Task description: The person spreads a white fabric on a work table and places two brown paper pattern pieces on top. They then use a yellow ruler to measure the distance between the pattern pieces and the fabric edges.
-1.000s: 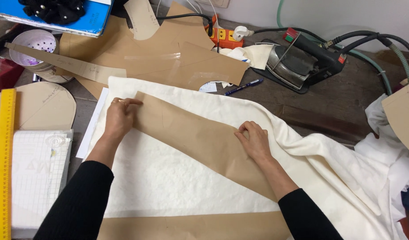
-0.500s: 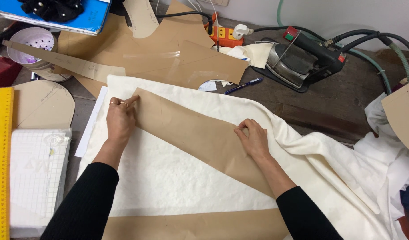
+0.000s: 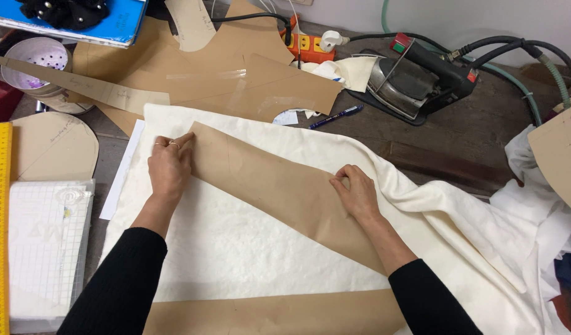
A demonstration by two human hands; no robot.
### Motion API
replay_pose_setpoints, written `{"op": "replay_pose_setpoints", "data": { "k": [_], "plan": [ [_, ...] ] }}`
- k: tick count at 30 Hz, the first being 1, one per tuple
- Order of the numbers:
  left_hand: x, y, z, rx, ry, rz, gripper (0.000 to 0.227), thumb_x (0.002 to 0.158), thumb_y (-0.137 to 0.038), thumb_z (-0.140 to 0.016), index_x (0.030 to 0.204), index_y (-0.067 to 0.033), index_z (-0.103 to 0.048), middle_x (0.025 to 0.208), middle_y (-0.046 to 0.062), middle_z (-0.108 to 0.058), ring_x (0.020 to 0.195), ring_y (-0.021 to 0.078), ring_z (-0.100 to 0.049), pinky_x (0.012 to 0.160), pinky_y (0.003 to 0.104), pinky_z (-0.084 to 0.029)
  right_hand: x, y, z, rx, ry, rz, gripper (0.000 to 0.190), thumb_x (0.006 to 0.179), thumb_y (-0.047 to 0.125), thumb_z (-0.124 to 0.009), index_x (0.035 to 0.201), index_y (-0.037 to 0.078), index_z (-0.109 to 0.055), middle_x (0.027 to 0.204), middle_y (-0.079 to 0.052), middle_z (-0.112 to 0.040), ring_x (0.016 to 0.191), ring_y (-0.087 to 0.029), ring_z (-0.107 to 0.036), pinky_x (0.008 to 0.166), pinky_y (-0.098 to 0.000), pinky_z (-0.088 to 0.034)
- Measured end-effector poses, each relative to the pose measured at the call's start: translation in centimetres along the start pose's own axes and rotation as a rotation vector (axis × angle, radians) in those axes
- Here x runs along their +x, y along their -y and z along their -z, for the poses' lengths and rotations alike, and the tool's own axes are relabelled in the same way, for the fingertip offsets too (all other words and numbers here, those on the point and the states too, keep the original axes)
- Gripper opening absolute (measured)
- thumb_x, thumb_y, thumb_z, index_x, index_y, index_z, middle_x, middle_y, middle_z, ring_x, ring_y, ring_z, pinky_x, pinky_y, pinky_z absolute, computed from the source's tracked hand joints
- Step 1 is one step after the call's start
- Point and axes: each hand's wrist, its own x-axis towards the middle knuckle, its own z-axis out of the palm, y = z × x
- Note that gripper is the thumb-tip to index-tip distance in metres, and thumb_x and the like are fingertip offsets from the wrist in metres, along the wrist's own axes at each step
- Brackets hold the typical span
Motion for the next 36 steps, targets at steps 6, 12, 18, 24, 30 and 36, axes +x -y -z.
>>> {"op": "replay_pose_setpoints", "data": {
  "k": [6,12,18,24,30,36],
  "plan": [
    [-3.1,-3.7,-0.1,0.207,-0.109,-0.359,0.039,0.087,-0.020,-0.066,0.126,-0.0267,-0.064,0.134,0.011,-0.048,0.131,0.0338,-0.043,0.101,0.059,-0.036,0.2,0.2,-0.1,-0.021,-0.001,-0.028,0.015,0.085,0.021,-0.071,0.094,0.012,-0.063,0.093,-0.006,-0.065,0.102,-0.029,-0.066,0.088,-0.0476,-0.048],
    [-6.5,-7.1,-1.0,0.302,0.247,-0.392,0.053,0.095,-0.041,-0.047,0.146,-0.0295,-0.036,0.154,0.007,-0.028,0.146,0.0297,-0.018,0.114,0.061,-0.017,0.5,-0.9,-0.9,-0.047,-0.014,-0.024,0.016,0.086,0.022,-0.070,0.096,0.013,-0.063,0.094,-0.005,-0.064,0.102,-0.029,-0.065,0.089,-0.0477,-0.047],
    [-6.7,-7.0,-2.0,0.360,0.349,-0.317,0.060,0.097,-0.054,-0.035,0.153,-0.0348,-0.021,0.159,0.005,-0.017,0.147,0.0320,-0.010,0.115,0.061,-0.013,-0.7,1.9,1.0,-0.184,-0.040,-0.002,0.026,0.087,0.023,-0.070,0.109,0.013,-0.060,0.105,-0.005,-0.056,0.111,-0.027,-0.055,0.097,-0.0508,-0.037],
    [-6.4,-7.2,-1.8,0.373,0.398,-0.294,0.061,0.097,-0.056,-0.032,0.153,-0.0361,-0.018,0.160,0.003,-0.014,0.148,0.0323,-0.008,0.115,0.061,-0.014,-5.0,7.4,4.3,-0.302,0.181,0.075,0.034,0.093,0.017,-0.059,0.126,0.009,-0.057,0.133,-0.015,-0.047,0.130,-0.034,-0.042,0.102,-0.0544,-0.035],
    [-6.4,-7.5,-1.4,0.394,0.393,-0.299,0.061,0.096,-0.057,-0.035,0.152,-0.0353,-0.022,0.159,0.004,-0.017,0.147,0.0339,-0.013,0.113,0.062,-0.017,-8.5,6.8,7.7,-0.210,0.439,-0.009,0.031,0.093,0.013,-0.053,0.122,0.012,-0.064,0.134,-0.014,-0.052,0.125,-0.032,-0.053,0.094,-0.0445,-0.049],
    [-5.9,-7.1,-2.1,0.379,0.401,-0.302,0.064,0.093,-0.056,-0.042,0.151,-0.0343,-0.026,0.158,0.006,-0.023,0.146,0.0365,-0.016,0.110,0.066,-0.022,-13.0,-3.5,10.8,0.227,0.087,-0.152,0.025,0.088,0.009,-0.062,0.112,0.005,-0.069,0.112,-0.018,-0.068,0.098,-0.036,-0.067,0.078,-0.0428,-0.058]
  ]
}}
